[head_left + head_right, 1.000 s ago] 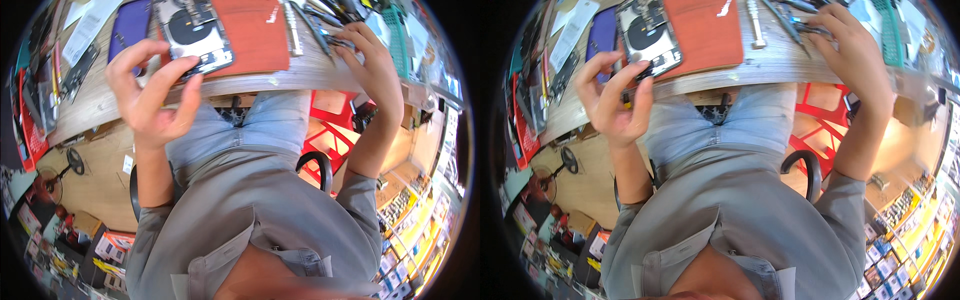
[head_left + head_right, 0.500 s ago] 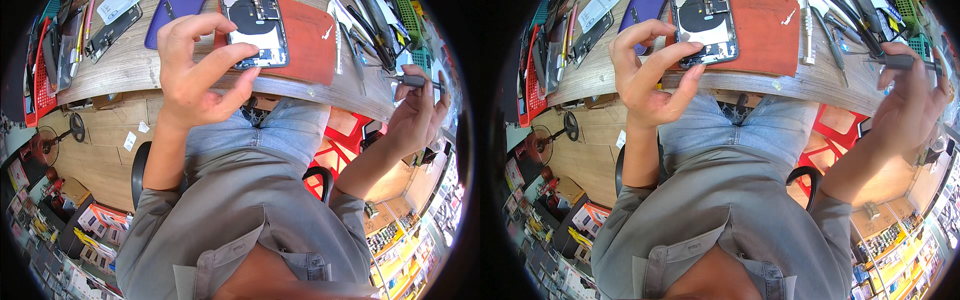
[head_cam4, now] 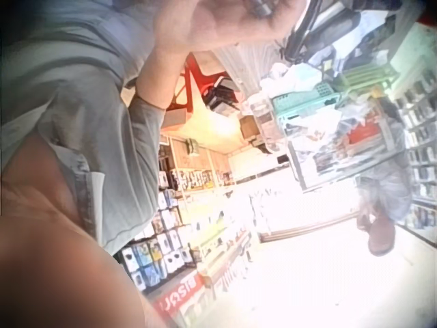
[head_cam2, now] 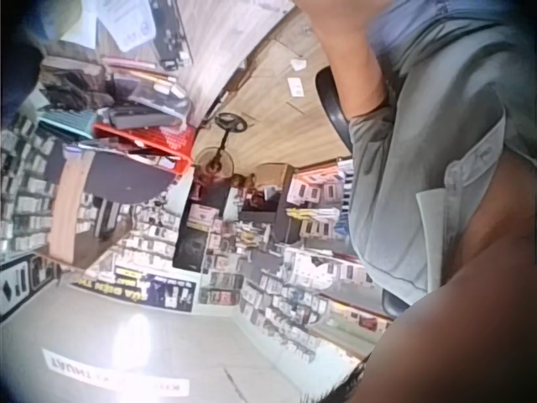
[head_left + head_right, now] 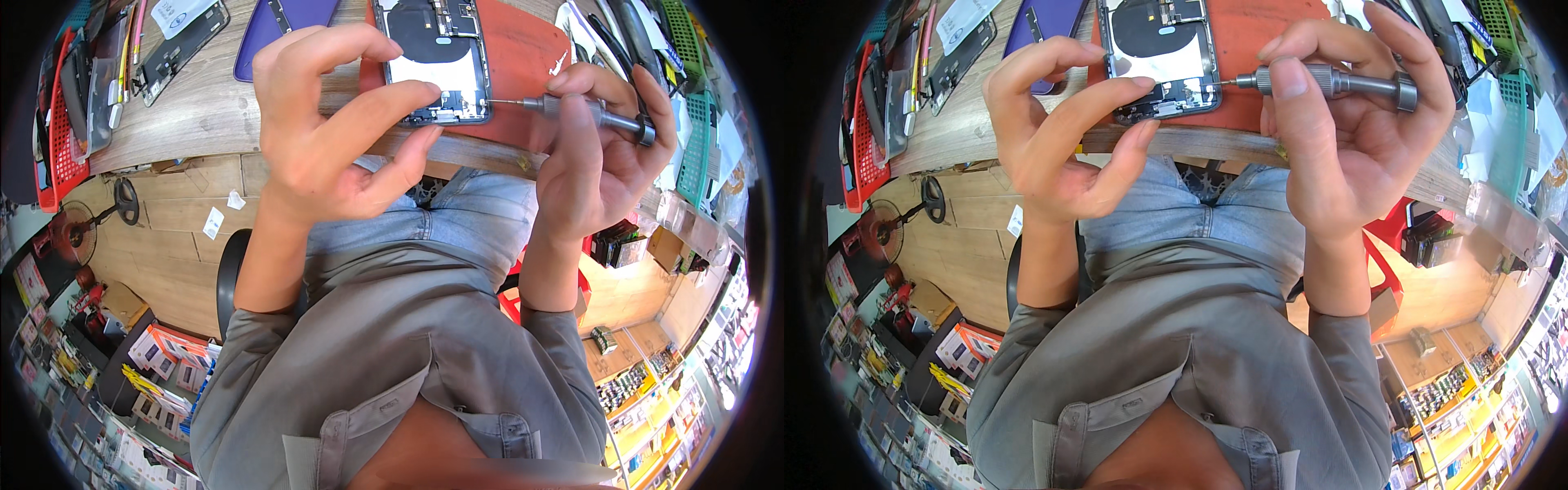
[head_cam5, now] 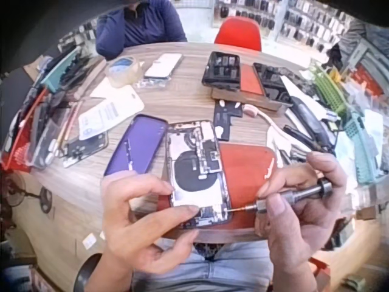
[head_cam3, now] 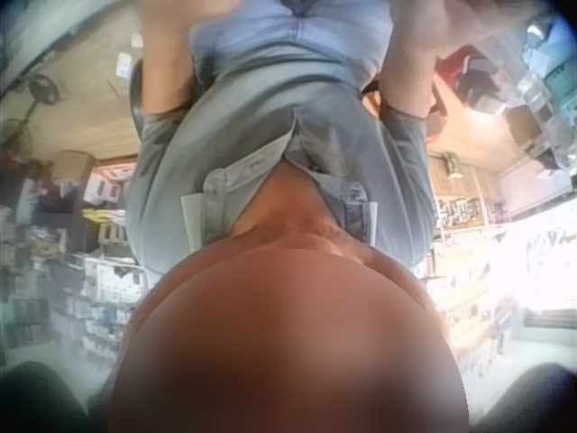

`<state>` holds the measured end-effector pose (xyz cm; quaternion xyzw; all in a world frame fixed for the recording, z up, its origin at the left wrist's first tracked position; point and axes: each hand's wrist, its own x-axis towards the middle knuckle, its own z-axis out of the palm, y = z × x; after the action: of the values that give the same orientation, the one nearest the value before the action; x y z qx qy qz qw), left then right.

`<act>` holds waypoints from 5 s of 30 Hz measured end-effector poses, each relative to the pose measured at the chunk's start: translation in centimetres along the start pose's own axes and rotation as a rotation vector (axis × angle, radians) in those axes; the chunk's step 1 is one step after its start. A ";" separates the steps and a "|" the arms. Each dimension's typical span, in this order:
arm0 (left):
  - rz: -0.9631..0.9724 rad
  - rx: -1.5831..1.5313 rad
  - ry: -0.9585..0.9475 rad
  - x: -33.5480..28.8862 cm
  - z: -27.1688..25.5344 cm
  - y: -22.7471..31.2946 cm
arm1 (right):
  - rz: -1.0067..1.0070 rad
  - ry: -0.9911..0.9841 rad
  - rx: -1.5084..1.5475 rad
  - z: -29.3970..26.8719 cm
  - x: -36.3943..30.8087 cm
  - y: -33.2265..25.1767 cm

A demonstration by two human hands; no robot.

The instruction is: The person holds a disassembled smartphone and uses a screwdriver to remove and reinsert screws on the internal components. They manipulate small parts with their fingers and the tool while seated at a workbench.

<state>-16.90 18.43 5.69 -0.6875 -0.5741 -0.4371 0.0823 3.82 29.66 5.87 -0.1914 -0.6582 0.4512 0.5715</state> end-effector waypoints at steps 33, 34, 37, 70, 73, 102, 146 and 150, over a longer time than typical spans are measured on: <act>0.079 0.044 -0.072 0.3 0.2 0.0 | 0.090 -0.095 -0.107 0.7 -0.1 -0.8; 0.070 0.035 -0.080 0.3 0.2 0.0 | 0.088 -0.096 -0.106 0.7 -0.1 -0.8; 0.069 0.034 -0.082 0.4 0.2 0.0 | 0.069 -0.101 -0.041 0.7 0.0 -0.7; 0.073 0.029 -0.073 0.2 0.3 -0.1 | 0.083 -0.108 -0.056 0.6 -0.1 -0.7; 0.077 0.029 -0.068 0.2 0.3 -0.1 | 0.079 -0.110 -0.056 0.6 -0.1 -0.7; 0.073 0.087 -0.086 0.3 0.3 0.2 | 0.040 -0.127 -0.116 0.7 -0.1 -0.6; 0.121 0.087 -0.066 0.1 0.2 -0.2 | 0.037 -0.083 -0.116 1.1 0.1 -0.6; 0.116 0.118 -0.069 -0.1 0.3 0.1 | 0.066 -0.048 -0.128 1.2 0.0 -0.9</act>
<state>-16.71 18.53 5.50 -0.7281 -0.5607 -0.3730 0.1280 2.91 28.80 6.66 -0.2383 -0.6927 0.4310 0.5269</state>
